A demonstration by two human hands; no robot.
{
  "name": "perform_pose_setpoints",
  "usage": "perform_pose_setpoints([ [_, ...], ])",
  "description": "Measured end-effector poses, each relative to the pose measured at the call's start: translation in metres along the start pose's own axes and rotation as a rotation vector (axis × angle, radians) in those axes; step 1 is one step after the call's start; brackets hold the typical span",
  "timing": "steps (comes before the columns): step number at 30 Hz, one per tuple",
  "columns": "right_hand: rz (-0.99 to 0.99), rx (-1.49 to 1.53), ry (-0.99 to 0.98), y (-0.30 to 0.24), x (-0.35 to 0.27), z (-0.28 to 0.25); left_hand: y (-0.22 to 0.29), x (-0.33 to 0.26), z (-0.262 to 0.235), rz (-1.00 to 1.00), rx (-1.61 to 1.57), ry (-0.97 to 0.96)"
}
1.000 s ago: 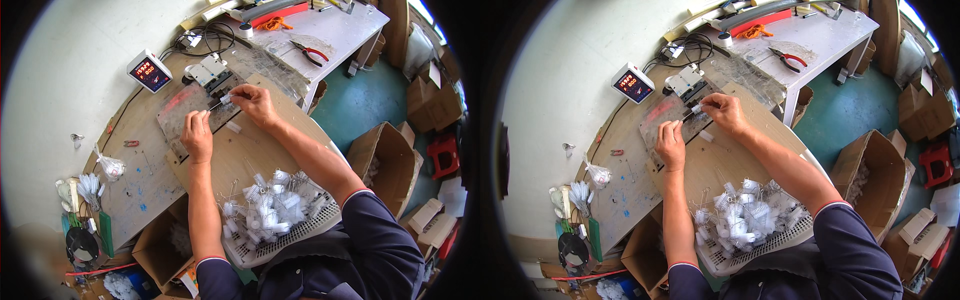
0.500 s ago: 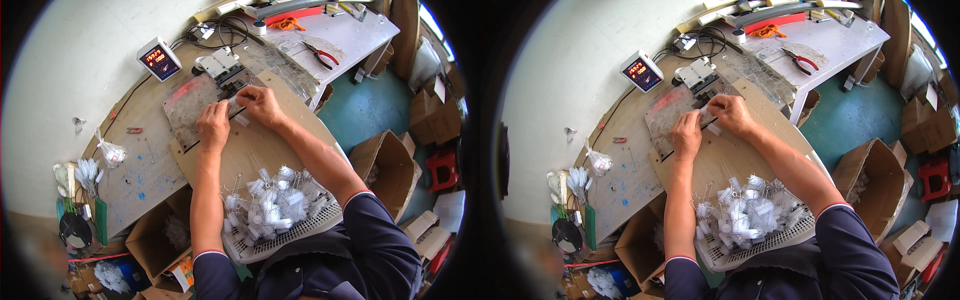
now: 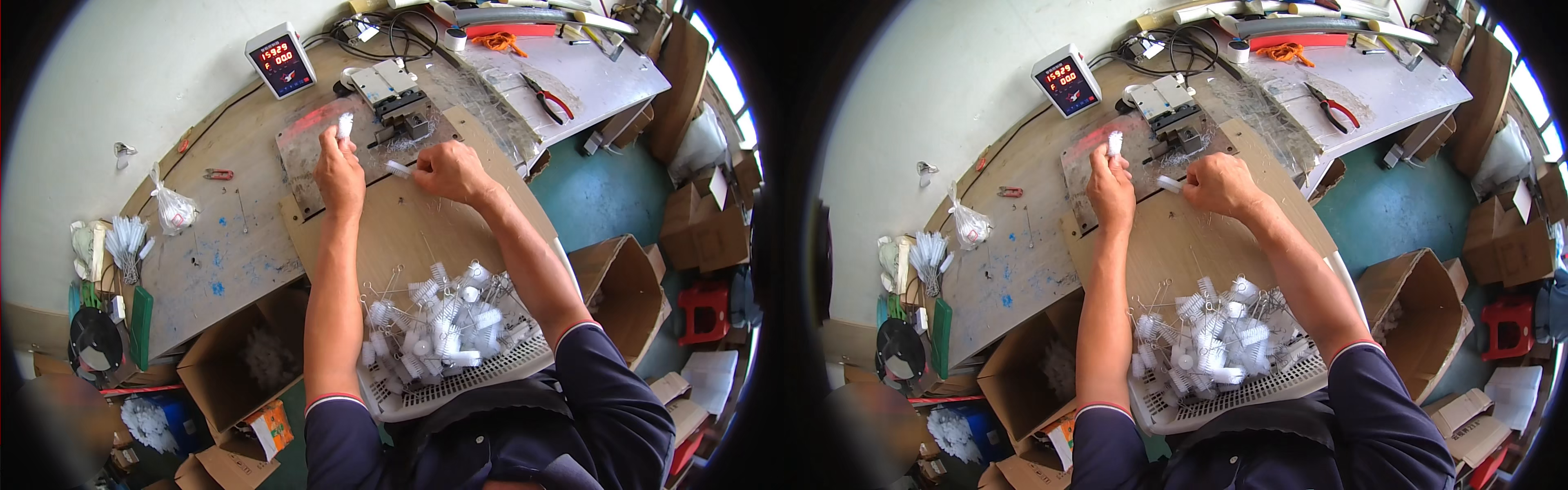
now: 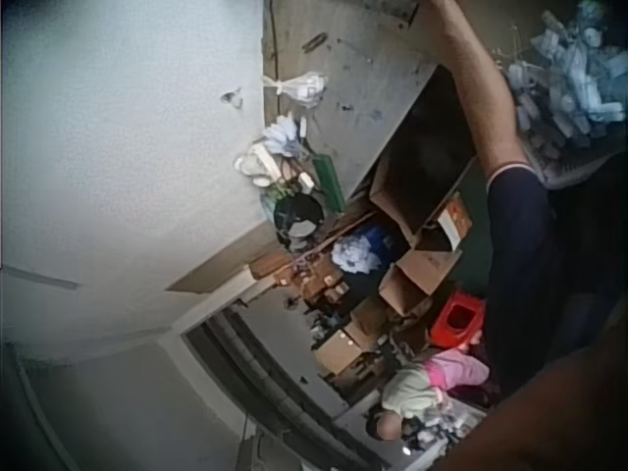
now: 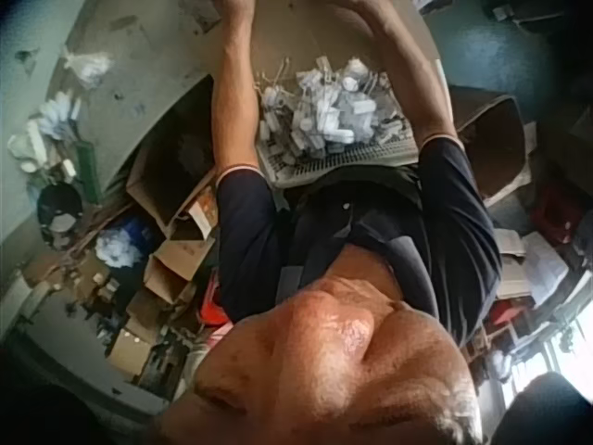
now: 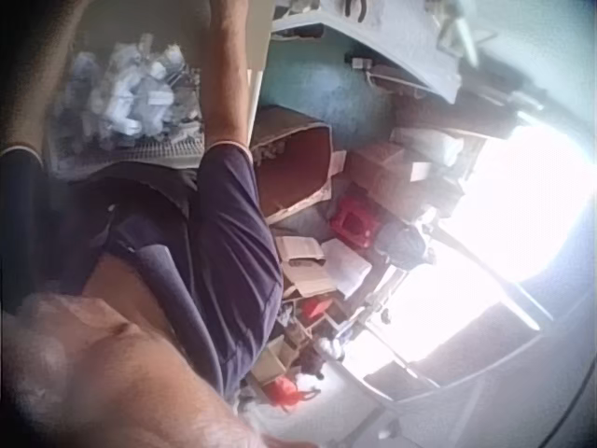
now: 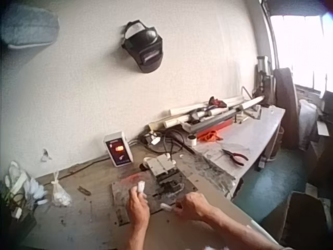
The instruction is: The person picks up a brush from a basket, places it into a machine, and then removes it and places it back into the basket, repeating the process with other brushes.
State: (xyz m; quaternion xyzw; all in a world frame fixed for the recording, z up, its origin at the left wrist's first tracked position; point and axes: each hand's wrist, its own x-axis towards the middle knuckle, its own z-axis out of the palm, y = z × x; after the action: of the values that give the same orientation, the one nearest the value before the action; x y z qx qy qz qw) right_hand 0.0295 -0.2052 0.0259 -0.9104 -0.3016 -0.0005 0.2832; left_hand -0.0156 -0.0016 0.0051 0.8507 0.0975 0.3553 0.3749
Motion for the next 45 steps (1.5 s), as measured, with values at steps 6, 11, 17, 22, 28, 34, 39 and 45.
perform_pose_setpoints([
  [6,-0.128,-0.005,0.032,-0.008,-0.006,0.006,-0.011,0.0,0.001,0.033,0.034,0.001],
  [11,0.022,0.094,0.176,-0.01,0.0,0.014,-0.008,0.002,-0.001,0.024,0.026,-0.007],
  [17,0.198,0.062,0.219,-0.009,0.021,0.014,-0.008,0.003,0.002,0.013,0.091,0.005],
  [22,0.297,0.077,0.172,-0.015,0.028,0.012,-0.01,0.004,0.003,0.058,0.095,0.03],
  [28,0.27,0.087,0.23,-0.01,0.028,0.015,-0.013,0.004,0.007,0.182,0.171,0.071],
  [34,0.326,0.095,0.193,-0.014,0.029,0.016,-0.016,0.003,0.006,0.177,0.159,0.064],
  [39,0.342,0.104,0.216,-0.017,0.03,0.016,-0.01,0.003,0.002,0.14,0.191,0.021],
  [45,0.351,0.133,0.268,-0.017,0.03,0.016,-0.007,0.004,0.004,0.172,0.235,-0.011],
])
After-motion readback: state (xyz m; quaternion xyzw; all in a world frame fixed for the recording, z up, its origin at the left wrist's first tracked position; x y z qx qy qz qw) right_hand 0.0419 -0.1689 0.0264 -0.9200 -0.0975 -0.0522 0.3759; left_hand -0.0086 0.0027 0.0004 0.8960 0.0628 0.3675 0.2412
